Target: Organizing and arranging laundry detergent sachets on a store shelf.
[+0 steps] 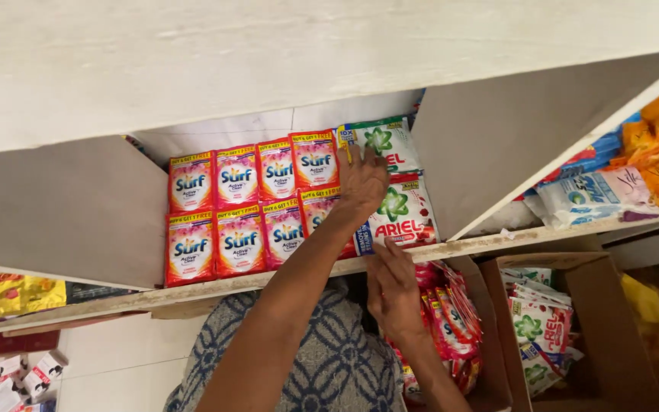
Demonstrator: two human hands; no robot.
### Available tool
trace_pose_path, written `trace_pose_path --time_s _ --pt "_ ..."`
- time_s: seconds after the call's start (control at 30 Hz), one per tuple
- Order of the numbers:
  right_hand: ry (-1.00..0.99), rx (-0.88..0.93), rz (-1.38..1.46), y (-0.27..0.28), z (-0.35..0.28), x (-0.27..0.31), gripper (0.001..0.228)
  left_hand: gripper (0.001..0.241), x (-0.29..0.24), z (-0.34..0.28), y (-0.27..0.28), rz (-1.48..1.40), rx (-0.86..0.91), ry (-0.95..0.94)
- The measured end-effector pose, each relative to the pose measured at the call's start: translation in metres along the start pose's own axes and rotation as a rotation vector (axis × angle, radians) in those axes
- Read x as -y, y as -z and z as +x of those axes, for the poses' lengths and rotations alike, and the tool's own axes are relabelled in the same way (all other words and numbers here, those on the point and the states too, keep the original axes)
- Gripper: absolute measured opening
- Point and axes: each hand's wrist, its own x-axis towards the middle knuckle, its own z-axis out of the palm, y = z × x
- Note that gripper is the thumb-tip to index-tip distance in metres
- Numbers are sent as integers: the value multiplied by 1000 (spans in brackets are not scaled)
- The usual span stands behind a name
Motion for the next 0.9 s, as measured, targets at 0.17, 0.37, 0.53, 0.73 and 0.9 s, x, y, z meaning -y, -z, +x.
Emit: trace_pose_path --time_s 0.17,0.37,0.53,0.73,0.9 --pt "-84 10 6 27 -18 12 31 30 -3 -1 23 -145 -78 6" --pt "-143 -45 41 41 -49 3 35 33 -8 -4 47 -116 -4 32" --pt "-232 -84 33 47 -69 -5 31 40 -12 -6 32 -118 -111 -34" --pt "-365 -116 98 53 -88 -15 32 30 -16 5 14 -81 -259 -194" --pt "-510 -141 117 52 -103 -25 31 28 -15 10 3 -305 -143 -220"
